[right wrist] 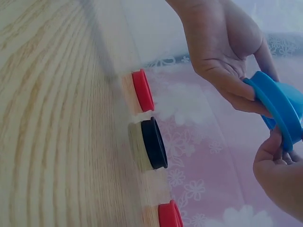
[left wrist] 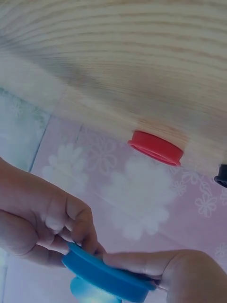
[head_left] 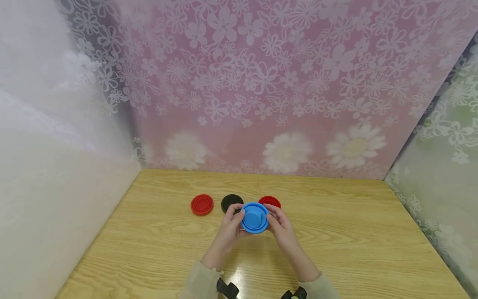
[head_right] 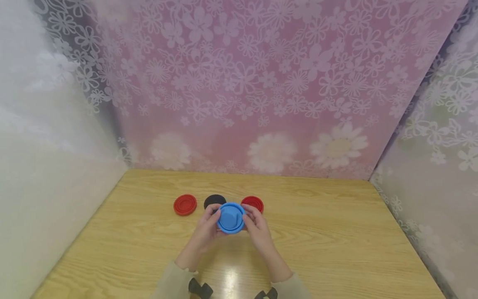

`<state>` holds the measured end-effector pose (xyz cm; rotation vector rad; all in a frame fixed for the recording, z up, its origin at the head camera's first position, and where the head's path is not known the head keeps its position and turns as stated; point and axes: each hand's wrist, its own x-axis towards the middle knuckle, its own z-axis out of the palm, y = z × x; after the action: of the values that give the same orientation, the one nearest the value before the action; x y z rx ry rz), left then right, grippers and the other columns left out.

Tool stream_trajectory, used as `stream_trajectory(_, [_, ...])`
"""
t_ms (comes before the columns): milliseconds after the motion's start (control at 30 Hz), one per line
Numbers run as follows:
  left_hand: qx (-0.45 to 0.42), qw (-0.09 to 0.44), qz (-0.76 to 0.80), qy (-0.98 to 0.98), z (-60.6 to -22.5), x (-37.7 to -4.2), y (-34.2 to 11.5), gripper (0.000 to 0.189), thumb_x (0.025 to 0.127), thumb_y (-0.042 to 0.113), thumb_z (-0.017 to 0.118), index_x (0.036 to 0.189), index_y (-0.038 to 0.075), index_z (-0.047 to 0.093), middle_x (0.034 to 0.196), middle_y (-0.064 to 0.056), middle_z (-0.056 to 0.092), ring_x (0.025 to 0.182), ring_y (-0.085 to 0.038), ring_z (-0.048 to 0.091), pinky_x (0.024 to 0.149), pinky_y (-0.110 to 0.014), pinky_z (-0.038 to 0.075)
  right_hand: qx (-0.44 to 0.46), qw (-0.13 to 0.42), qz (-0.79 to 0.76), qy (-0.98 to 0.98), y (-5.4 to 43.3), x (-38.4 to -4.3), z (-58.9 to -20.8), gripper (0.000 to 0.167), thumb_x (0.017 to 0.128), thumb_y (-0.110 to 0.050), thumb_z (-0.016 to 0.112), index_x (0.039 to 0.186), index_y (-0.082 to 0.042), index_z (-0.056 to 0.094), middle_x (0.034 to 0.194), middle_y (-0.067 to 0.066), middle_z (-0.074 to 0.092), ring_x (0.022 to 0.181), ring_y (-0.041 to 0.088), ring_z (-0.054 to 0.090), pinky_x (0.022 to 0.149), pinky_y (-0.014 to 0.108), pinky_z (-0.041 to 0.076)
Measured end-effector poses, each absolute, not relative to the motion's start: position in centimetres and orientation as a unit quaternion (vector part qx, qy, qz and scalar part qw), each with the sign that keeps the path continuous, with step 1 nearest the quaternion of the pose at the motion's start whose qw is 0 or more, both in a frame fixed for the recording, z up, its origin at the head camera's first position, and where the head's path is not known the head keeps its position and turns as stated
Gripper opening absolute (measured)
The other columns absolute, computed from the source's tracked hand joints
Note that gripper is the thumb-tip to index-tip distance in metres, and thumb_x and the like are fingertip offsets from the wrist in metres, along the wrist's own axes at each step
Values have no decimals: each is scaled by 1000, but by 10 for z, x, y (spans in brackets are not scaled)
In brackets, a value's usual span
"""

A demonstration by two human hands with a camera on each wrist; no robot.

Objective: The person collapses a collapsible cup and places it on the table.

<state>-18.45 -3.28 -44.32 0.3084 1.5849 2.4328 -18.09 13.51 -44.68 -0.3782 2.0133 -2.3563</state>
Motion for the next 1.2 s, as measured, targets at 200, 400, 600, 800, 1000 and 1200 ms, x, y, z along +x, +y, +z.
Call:
stream_trajectory(200, [137, 121, 791, 584, -438, -184, -36, 30, 92, 5, 45, 117, -8, 35, 96, -9, 59, 80, -17, 60, 77, -53, 44, -96, 12, -737, 669, 136, -182, -444, 34, 94, -15, 43, 121, 6, 46, 118, 19, 49, 102, 20, 53, 83, 29, 45])
stream_trajectory(400, [168, 126, 773, 598, -438, -184, -38, 35, 88, 4, 53, 117, -12, 40, 91, -4, 57, 82, -16, 59, 71, -44, 49, -99, 3, -715, 692, 138, -183, -444, 32, 94, -16, 44, 118, 4, 51, 114, 19, 52, 101, 24, 52, 82, 27, 45])
stream_trajectory(600, [158, 105, 776, 601, -438, -183, -38, 38, 87, 3, 54, 118, -14, 42, 94, -8, 56, 84, -17, 60, 71, -40, 50, -122, 9, -719, 684, 139, -183, -444, 33, 90, -9, 51, 120, 4, 48, 115, 20, 52, 98, 19, 53, 82, 27, 45])
stream_trajectory(800, [131, 78, 760, 632, -436, -180, -39, 36, 85, 3, 57, 115, -13, 46, 93, -10, 55, 85, -22, 60, 70, -37, 50, -112, 18, -723, 682, 139, -182, -446, 36, 87, -5, 55, 121, 5, 48, 115, 20, 53, 99, 21, 56, 82, 30, 46])
stream_trajectory(1000, [125, 55, 734, 665, -432, -179, -38, 32, 84, 0, 58, 112, -13, 49, 89, -10, 55, 82, -24, 61, 68, -34, 51, -102, -1, -704, 703, 136, -184, -450, 38, 83, -4, 59, 118, 6, 49, 114, 21, 54, 100, 29, 55, 80, 33, 46])
stream_trajectory(1200, [122, 30, 699, 704, -431, -177, -36, 29, 83, 0, 59, 108, -12, 51, 86, -9, 55, 79, -25, 61, 68, -32, 51, -107, -37, -663, 740, 133, -183, -451, 35, 82, -4, 61, 113, 8, 53, 108, 21, 57, 98, 30, 57, 77, 33, 47])
